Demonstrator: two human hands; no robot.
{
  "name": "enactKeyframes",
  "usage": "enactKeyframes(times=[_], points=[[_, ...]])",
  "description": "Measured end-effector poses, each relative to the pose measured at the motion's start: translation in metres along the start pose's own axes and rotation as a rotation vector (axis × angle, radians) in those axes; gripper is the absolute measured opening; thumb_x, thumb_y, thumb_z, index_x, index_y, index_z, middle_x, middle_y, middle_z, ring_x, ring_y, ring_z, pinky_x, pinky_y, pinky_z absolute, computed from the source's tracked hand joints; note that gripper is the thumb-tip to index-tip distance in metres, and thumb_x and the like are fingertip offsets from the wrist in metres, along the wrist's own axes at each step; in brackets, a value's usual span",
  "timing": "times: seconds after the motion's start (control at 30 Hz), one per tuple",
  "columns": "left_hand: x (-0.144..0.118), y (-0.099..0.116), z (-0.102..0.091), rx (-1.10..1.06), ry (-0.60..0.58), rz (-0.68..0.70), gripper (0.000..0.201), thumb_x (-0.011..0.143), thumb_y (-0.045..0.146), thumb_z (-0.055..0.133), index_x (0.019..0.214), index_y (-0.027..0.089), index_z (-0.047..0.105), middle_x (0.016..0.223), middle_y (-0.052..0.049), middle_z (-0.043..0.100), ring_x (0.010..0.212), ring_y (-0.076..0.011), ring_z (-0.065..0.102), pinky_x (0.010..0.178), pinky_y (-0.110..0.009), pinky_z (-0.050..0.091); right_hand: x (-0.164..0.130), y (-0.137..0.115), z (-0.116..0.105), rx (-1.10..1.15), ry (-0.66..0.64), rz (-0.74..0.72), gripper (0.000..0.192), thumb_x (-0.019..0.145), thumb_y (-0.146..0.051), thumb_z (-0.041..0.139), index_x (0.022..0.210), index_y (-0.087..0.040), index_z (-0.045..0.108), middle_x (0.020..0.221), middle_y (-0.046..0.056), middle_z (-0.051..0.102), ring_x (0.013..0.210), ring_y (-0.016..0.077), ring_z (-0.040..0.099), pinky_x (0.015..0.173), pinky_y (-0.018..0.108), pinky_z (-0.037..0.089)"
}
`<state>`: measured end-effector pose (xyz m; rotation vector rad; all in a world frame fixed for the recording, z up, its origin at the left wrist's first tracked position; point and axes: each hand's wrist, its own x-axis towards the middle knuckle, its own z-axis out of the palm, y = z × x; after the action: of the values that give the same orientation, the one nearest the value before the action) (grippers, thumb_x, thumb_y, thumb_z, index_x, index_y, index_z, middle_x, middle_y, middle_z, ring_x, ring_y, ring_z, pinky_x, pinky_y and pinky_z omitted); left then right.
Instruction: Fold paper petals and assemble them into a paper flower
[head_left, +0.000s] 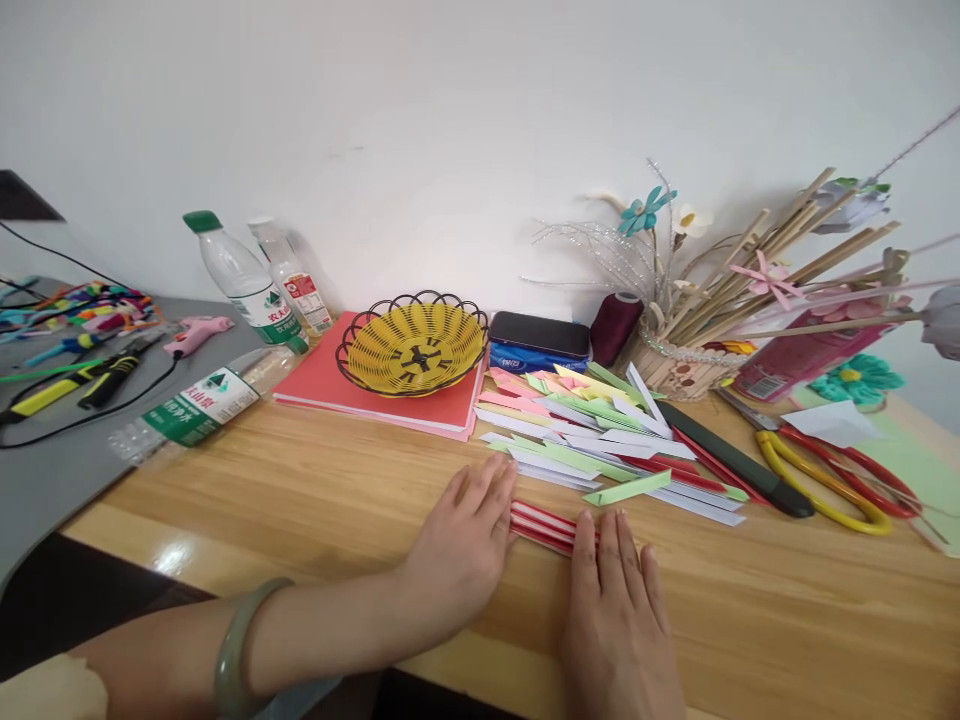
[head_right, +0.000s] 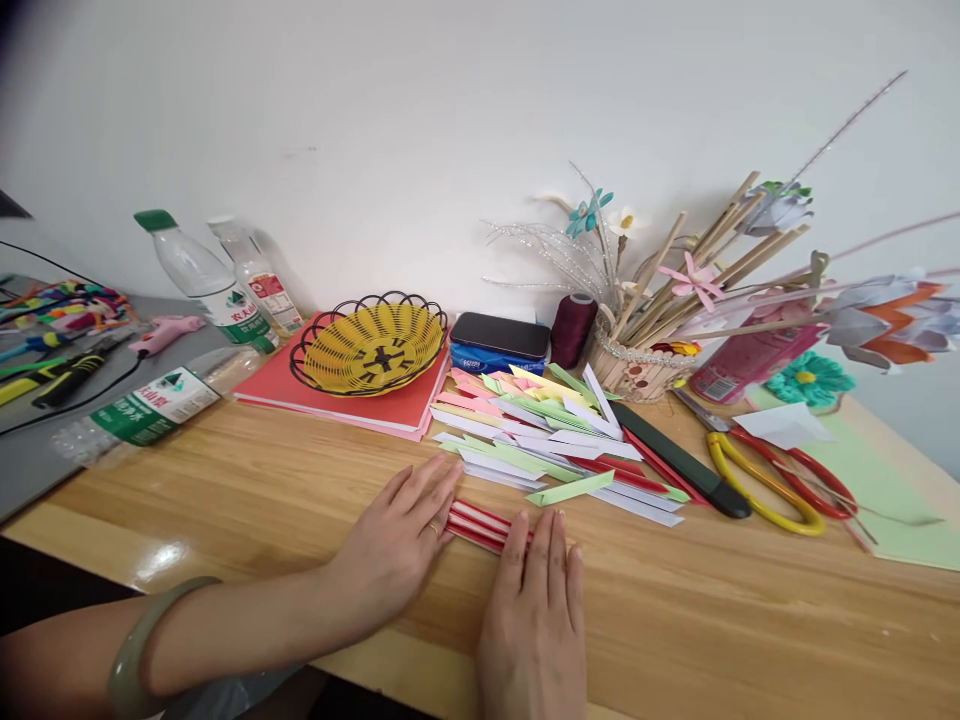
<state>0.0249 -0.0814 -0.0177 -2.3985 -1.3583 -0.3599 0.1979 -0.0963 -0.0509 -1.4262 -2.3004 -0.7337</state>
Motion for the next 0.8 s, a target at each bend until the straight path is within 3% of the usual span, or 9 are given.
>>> enactKeyframes(times=[0.2, 0.5, 0.7, 0.8], points=[[-0.001, -0.007, -0.007, 0.037, -0.013, -0.083, 0.043, 0.091, 0.035, 0.036, 0.116, 0.006, 0.055, 0.129, -0.015, 0.050, 0.123, -0.0300, 0.042, 0.095, -0.044, 0.038, 0.000, 0.005, -0.007, -0.070, -0.051, -0.058, 0.049, 0.076, -0.004, 0.036, 0.124, 0.004, 0.039, 0.121, 0.029, 0.052, 0.114, 0.0349, 0.050, 0.092, 0.047, 0.042], [0.002, -0.011, 0.001, -0.125, 0.127, -0.007, 0.026, 0.088, 0.021, 0.043, 0.101, 0.010, 0.063, 0.114, -0.011, 0.062, 0.116, -0.0269, 0.050, 0.089, -0.041, 0.045, 0.004, 0.001, -0.018, -0.086, -0.124, 0.013, 0.047, 0.078, -0.005, 0.033, 0.122, -0.001, 0.047, 0.121, 0.030, 0.053, 0.112, 0.0394, 0.050, 0.088, 0.060, 0.035], [0.007, -0.015, 0.000, -0.271, 0.218, 0.002, 0.021, 0.084, 0.017, 0.049, 0.094, 0.011, 0.067, 0.102, -0.006, 0.069, 0.109, -0.0262, 0.056, 0.081, -0.035, 0.053, -0.012, 0.012, 0.001, 0.078, -0.079, -0.043, 0.048, 0.085, -0.017, 0.036, 0.129, 0.000, 0.040, 0.128, 0.024, 0.049, 0.124, 0.0334, 0.039, 0.093, 0.048, 0.037], [0.007, -0.018, 0.000, -0.333, 0.240, 0.013, 0.020, 0.084, 0.018, 0.051, 0.094, 0.013, 0.068, 0.098, -0.004, 0.070, 0.106, -0.0234, 0.059, 0.080, -0.033, 0.055, -0.010, 0.021, 0.003, 0.165, -0.047, -0.032, 0.046, 0.083, -0.010, 0.034, 0.127, -0.005, 0.044, 0.130, 0.020, 0.048, 0.124, 0.0291, 0.040, 0.090, 0.043, 0.040]])
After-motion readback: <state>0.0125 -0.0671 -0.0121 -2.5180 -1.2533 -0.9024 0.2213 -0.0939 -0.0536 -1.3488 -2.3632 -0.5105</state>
